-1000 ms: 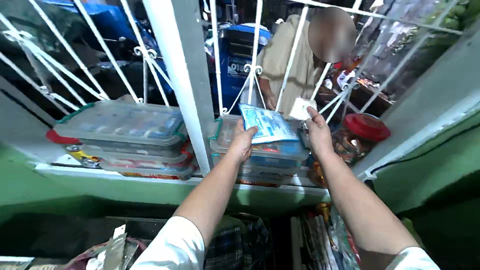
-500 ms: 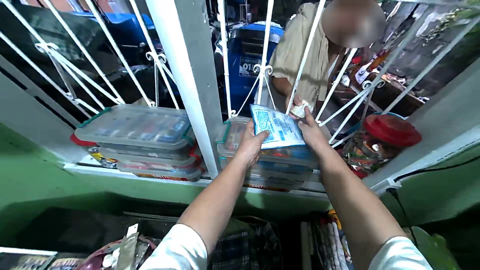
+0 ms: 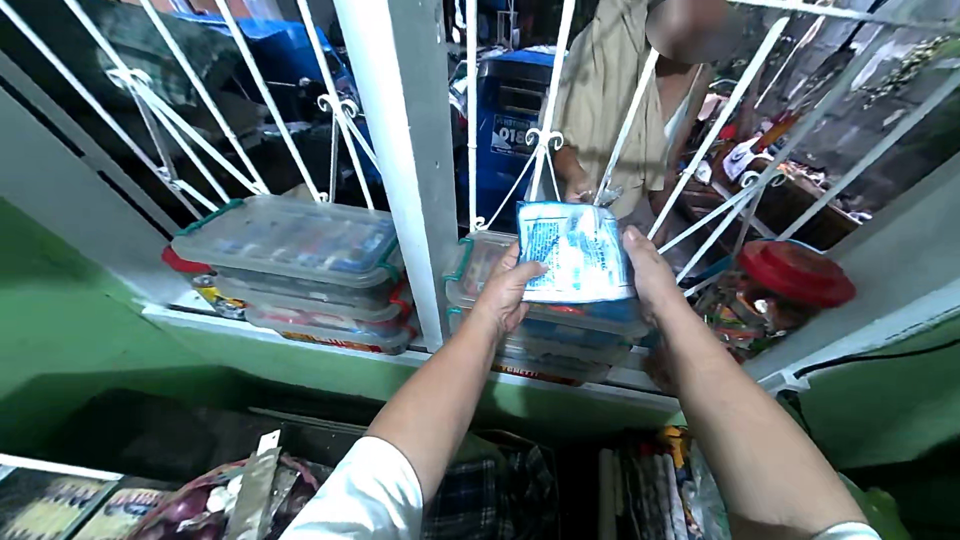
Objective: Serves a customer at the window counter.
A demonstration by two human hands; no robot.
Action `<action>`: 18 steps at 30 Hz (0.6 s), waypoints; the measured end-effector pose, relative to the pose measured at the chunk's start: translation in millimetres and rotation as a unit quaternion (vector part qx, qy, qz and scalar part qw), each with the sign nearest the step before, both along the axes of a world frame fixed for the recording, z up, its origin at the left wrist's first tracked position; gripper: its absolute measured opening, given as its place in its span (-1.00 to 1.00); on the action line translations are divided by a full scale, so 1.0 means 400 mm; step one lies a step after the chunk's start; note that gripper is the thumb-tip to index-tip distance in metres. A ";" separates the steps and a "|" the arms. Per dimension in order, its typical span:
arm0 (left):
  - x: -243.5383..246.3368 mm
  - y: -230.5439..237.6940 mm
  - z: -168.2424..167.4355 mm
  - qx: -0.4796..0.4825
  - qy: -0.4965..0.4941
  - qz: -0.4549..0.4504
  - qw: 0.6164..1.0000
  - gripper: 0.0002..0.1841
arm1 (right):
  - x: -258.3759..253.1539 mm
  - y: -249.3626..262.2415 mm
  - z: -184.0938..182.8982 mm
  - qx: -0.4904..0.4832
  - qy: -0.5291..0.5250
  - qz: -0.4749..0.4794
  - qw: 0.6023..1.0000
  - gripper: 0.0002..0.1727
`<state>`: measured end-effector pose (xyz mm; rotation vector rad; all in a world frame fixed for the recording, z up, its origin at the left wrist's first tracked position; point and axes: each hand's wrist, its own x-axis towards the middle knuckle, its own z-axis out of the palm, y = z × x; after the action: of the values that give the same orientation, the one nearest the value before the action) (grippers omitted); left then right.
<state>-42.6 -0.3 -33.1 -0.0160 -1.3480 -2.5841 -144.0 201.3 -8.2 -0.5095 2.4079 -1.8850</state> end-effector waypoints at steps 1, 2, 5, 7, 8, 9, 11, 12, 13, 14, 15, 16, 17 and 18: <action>-0.009 0.001 -0.003 0.011 0.010 0.002 1.000 -0.46 | 0.009 0.007 0.013 -0.049 0.000 0.021 0.999 -0.24; -0.016 0.002 -0.007 0.011 0.022 0.005 1.000 -0.44 | 0.014 0.017 0.028 -0.093 0.006 0.037 0.995 -0.22; -0.036 0.001 -0.024 -0.036 0.088 -0.013 0.995 -0.25 | 0.026 0.052 0.097 -0.134 0.064 0.006 0.989 -0.18; -0.045 0.006 -0.028 -0.062 0.083 0.010 0.995 -0.18 | 0.036 0.082 0.158 -0.067 0.121 -0.056 0.989 -0.31; -0.049 0.008 -0.031 -0.071 0.074 0.023 0.994 -0.18 | 0.036 0.097 0.187 -0.016 0.153 -0.084 0.985 -0.40; -0.051 0.010 -0.032 -0.088 0.069 0.030 0.993 -0.19 | 0.032 0.109 0.210 0.034 0.183 -0.101 0.977 -0.48; -0.048 0.015 -0.029 -0.148 0.066 0.034 0.986 -0.21 | 0.012 0.120 0.237 0.107 0.226 -0.114 0.962 -0.55; -0.044 0.017 -0.024 -0.174 0.065 0.032 0.982 -0.21 | 0.002 0.117 0.243 0.127 0.240 -0.116 0.955 -0.57; -0.041 0.018 -0.020 -0.192 0.062 0.030 0.979 -0.21 | -0.006 0.110 0.246 0.139 0.248 -0.117 0.952 -0.58; -0.038 0.018 -0.017 -0.204 0.057 0.028 0.977 -0.21 | -0.014 0.101 0.247 0.141 0.253 -0.119 0.950 -0.59; -0.036 0.019 -0.016 -0.212 0.052 0.027 0.976 -0.21 | -0.021 0.092 0.245 0.137 0.253 -0.118 0.950 -0.60; -0.035 0.020 -0.017 -0.216 0.050 0.026 0.975 -0.22 | -0.028 0.085 0.240 0.125 0.252 -0.116 0.953 -0.60; -0.034 0.020 -0.017 -0.222 0.048 0.026 0.974 -0.23 | -0.034 0.078 0.234 0.111 0.249 -0.112 0.956 -0.60; -0.033 0.020 -0.015 -0.228 0.047 0.027 0.972 -0.23 | -0.037 0.069 0.229 0.100 0.242 -0.112 0.958 -0.60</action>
<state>-55.9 7.7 -39.1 -0.1714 -1.8411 -2.1453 -158.7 228.7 83.5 -0.7931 3.0450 -1.7193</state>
